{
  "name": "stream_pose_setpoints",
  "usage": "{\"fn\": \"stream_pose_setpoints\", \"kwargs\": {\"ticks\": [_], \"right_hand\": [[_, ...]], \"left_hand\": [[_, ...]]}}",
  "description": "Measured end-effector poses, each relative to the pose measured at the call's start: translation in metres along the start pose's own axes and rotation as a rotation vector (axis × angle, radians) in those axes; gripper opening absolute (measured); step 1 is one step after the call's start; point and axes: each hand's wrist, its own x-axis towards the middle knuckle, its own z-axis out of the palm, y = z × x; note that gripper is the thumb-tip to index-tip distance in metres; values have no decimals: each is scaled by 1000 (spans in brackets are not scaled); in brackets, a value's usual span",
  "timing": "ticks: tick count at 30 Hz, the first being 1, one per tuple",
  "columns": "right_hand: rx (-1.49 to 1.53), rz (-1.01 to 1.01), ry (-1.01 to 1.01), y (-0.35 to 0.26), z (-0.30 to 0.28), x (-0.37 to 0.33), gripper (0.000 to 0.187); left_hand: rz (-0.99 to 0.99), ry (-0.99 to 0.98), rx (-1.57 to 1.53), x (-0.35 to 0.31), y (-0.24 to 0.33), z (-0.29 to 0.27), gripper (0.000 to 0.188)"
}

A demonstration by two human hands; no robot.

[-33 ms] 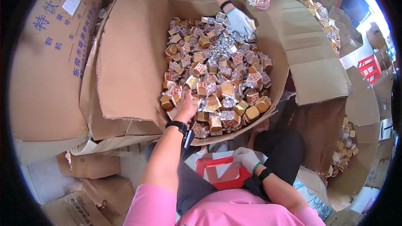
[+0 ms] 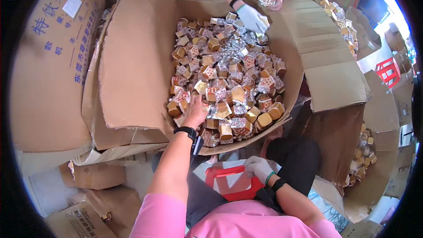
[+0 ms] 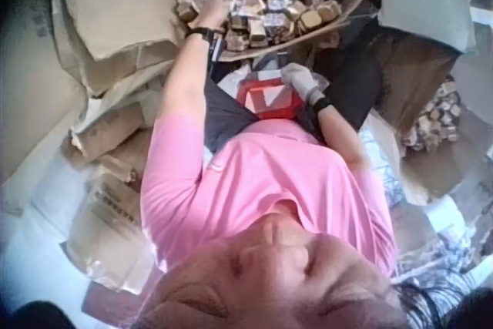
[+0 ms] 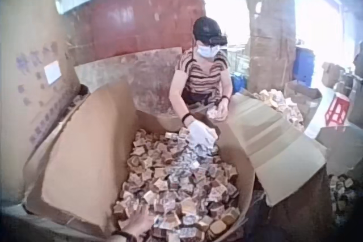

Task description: Sorting small packaged items into cardboard boxes by hand.

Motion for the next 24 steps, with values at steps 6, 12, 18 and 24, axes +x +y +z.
{"fn": "stream_pose_setpoints", "kwargs": {"ticks": [6, 12, 18, 24], "right_hand": [[149, 75, -95, -16, -3, -6, 9], [295, 94, -168, -17, 0, -7, 8], [395, -45, -202, -21, -4, -2, 13], [530, -117, -353, -27, -4, -5, 14]], "left_hand": [[323, -33, 485, 4, -6, 4, 27], [322, -88, 267, -4, -18, -6, 26], [144, 24, -257, -43, -12, -37, 47], [-263, -364, -1281, -100, 0, -55, 46]]}}
